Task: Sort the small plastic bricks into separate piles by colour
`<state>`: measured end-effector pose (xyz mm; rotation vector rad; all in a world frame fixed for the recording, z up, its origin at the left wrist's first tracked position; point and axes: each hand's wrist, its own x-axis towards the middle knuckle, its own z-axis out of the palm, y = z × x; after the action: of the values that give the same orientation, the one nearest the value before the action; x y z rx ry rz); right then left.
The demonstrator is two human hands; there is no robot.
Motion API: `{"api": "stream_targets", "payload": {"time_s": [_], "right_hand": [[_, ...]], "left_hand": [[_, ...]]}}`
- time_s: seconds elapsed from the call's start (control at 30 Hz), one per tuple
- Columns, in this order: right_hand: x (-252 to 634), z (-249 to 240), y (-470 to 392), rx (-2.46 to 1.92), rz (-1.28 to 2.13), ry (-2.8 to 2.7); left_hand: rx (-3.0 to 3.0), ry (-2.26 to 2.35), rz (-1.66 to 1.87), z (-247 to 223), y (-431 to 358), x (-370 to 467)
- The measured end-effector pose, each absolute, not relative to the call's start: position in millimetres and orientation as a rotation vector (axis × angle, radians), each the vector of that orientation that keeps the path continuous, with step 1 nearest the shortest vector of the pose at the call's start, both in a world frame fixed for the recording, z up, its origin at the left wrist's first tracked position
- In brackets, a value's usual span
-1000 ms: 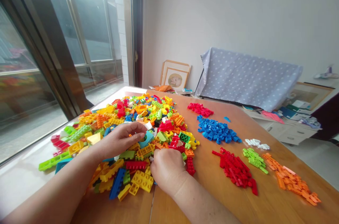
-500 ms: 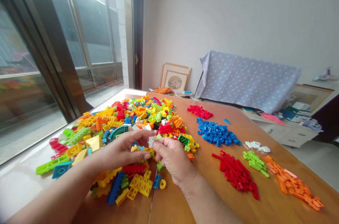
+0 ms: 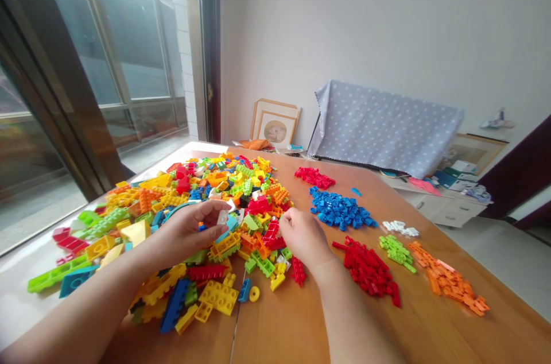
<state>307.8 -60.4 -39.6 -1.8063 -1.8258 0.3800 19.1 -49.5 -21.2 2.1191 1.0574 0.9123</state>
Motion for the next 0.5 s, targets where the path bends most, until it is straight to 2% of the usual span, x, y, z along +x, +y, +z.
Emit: {"api": "stream_targets", "payload": {"time_s": [0.13,0.2,0.33,0.5], "right_hand": [[289,-44,-65,-1.446,0.829,-1.787],[289,-46,-61,-1.353,0.933,-1.671],[310,-52,-48,-1.531,0.592,-1.599],[317,-54,-46,-1.793,0.270,-1.904]], "left_hand": [[2.134,1.055,0.904,-24,-48,19],[2.137,1.060,0.912,-24,-47,18],[2.159,1.057,0.903,-25,-45,16],[2.177,1.058,0.866,-27,-45,16]]}}
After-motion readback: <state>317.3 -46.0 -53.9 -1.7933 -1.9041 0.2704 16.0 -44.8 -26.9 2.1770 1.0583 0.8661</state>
